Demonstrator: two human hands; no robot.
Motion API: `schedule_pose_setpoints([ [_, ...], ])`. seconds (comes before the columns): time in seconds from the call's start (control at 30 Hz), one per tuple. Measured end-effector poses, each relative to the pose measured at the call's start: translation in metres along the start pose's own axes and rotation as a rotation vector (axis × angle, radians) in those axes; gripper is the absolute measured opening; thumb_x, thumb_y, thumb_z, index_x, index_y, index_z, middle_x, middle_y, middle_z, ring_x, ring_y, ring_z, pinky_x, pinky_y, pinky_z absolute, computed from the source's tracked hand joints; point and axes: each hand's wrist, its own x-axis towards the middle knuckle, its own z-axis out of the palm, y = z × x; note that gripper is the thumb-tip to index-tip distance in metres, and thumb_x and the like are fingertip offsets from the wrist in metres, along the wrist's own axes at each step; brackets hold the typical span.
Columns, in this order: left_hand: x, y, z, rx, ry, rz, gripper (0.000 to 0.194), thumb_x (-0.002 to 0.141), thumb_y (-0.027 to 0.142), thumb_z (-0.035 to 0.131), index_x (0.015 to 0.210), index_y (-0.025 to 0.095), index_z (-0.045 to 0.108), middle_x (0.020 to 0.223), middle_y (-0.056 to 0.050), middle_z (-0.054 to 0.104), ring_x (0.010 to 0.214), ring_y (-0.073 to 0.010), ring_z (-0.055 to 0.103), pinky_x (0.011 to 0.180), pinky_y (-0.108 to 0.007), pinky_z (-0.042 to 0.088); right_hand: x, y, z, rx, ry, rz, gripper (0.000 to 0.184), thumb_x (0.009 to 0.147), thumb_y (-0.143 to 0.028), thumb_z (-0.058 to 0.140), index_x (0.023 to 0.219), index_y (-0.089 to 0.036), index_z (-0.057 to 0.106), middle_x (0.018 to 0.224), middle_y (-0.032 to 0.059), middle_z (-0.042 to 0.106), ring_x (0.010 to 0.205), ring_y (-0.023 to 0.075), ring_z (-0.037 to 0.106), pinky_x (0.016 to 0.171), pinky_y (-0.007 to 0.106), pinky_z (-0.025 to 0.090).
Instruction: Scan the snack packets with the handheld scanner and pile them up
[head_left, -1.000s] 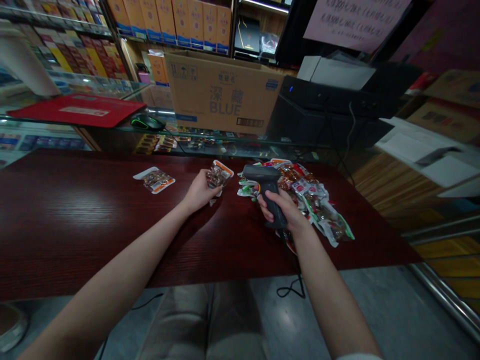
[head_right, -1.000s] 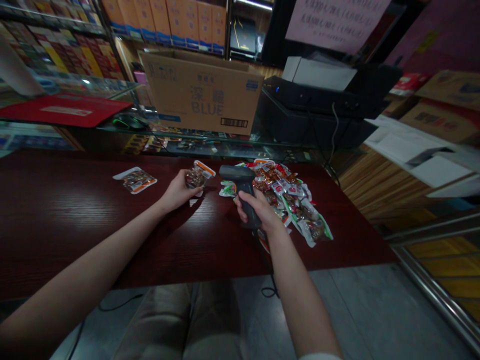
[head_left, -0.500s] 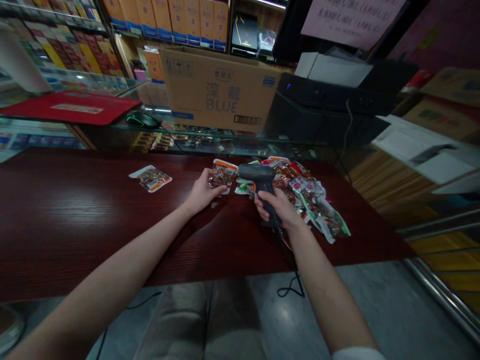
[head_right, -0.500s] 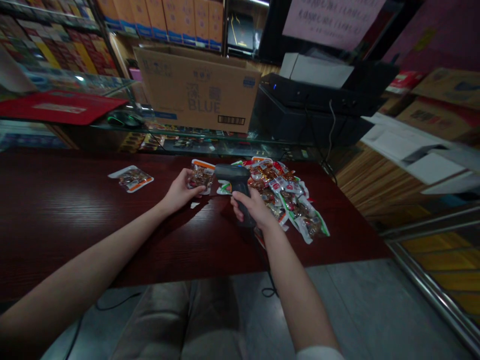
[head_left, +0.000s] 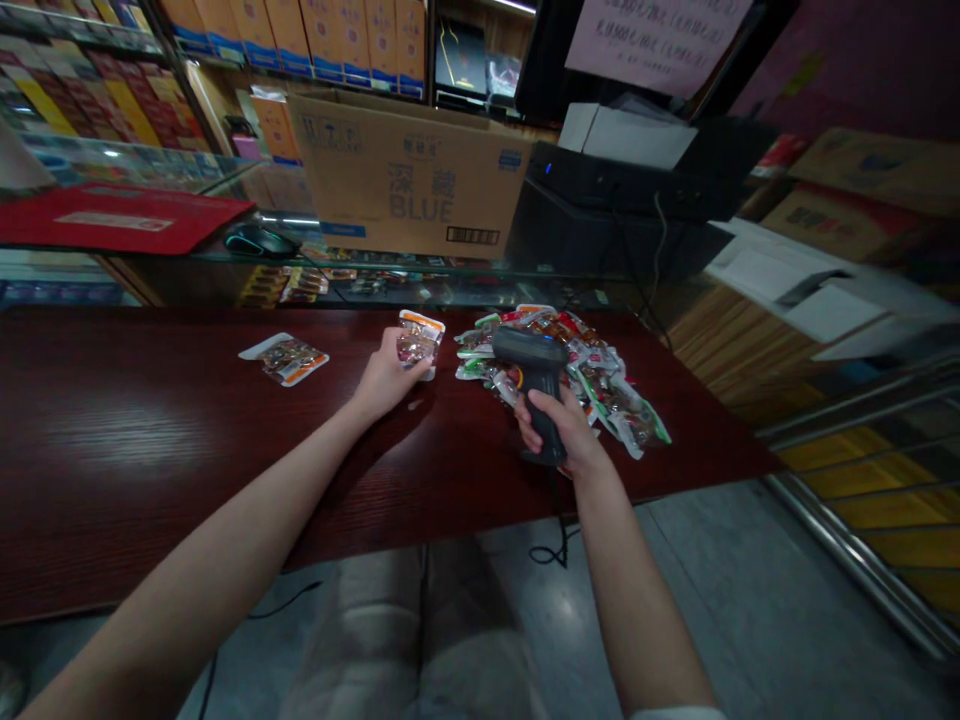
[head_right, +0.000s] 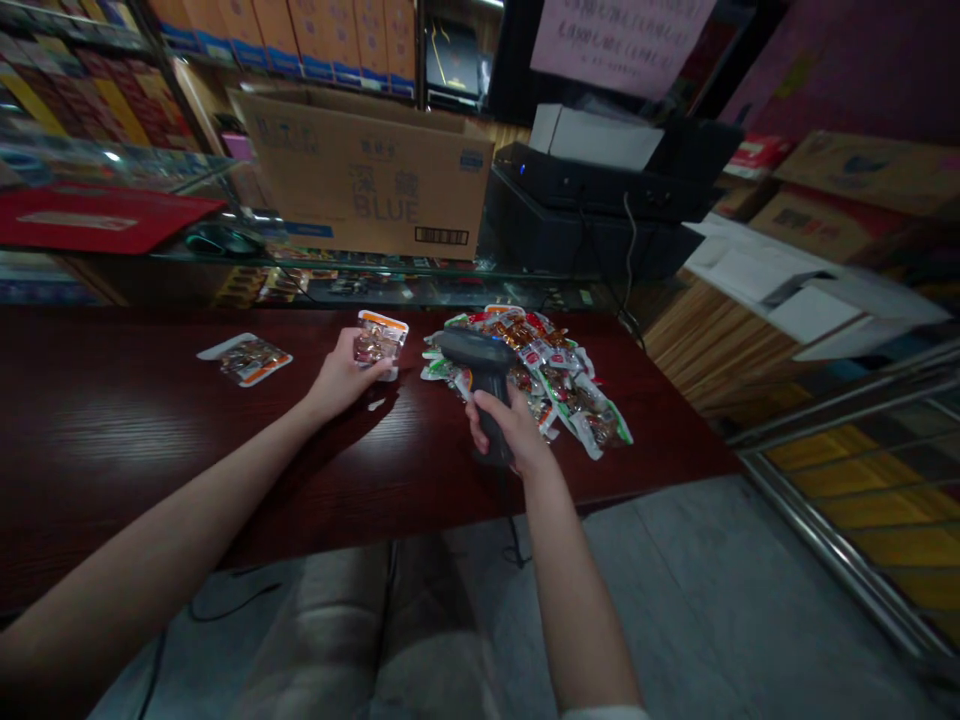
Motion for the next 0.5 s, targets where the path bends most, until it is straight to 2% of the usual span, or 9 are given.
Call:
schedule_pose_setpoints([
  [0.13,0.008,-0.007,-0.015,0.15,-0.012,-0.032,0.055,0.077,0.042,0.063,0.123,0.017,0.047,0.113,-0.013,0.07,0.103,-0.027,0.068,0.091,-0.038,0.051,-0.034,0.018,-0.011,0.02,0.149,-0.092,0.037,0.076,-0.046,0.069,0.098,-0.02,0.052,0.061,-0.0065,0.055,0.034,0.0059,0.043,0.031,0.019,0.034],
  [0.2,0.014,-0.013,-0.025,0.333,0.043,-0.053,0.061,0.078,0.047,0.06,0.127,0.013,0.049,0.116,-0.019,0.068,0.111,-0.0336,0.064,0.095,-0.045,0.047,-0.042,0.026,-0.013,0.025,0.218,-0.132,0.043,0.076,-0.047,0.068,0.105,-0.019,0.053,0.061,-0.0058,0.057,0.034,0.007,0.045,0.031,0.02,0.035],
  [0.27,0.018,-0.018,-0.037,0.496,0.093,-0.101,0.063,0.08,0.052,0.056,0.128,0.011,0.052,0.119,-0.024,0.065,0.118,-0.0408,0.057,0.099,-0.052,0.042,-0.045,0.032,-0.014,0.037,0.264,-0.173,0.043,0.075,-0.047,0.069,0.103,-0.018,0.054,0.06,-0.0047,0.059,0.034,0.0083,0.047,0.031,0.021,0.037],
  [0.4,0.013,-0.023,-0.061,0.632,0.115,-0.194,0.068,0.082,0.06,0.051,0.126,0.008,0.056,0.121,-0.028,0.061,0.124,-0.05,0.046,0.101,-0.061,0.034,-0.044,0.036,-0.014,0.051,0.268,-0.187,0.043,0.073,-0.048,0.07,0.099,-0.019,0.054,0.06,-0.0036,0.062,0.035,0.011,0.052,0.033,0.023,0.042],
  [0.5,0.001,-0.016,-0.067,0.671,0.269,-0.185,0.071,0.086,0.051,0.049,0.137,0.002,0.042,0.145,-0.03,0.04,0.132,-0.0535,0.033,0.103,-0.065,0.028,-0.044,0.036,-0.013,0.039,0.25,-0.176,0.044,0.073,-0.049,0.07,0.1,-0.019,0.054,0.062,-0.0028,0.064,0.036,0.012,0.055,0.035,0.024,0.045],
])
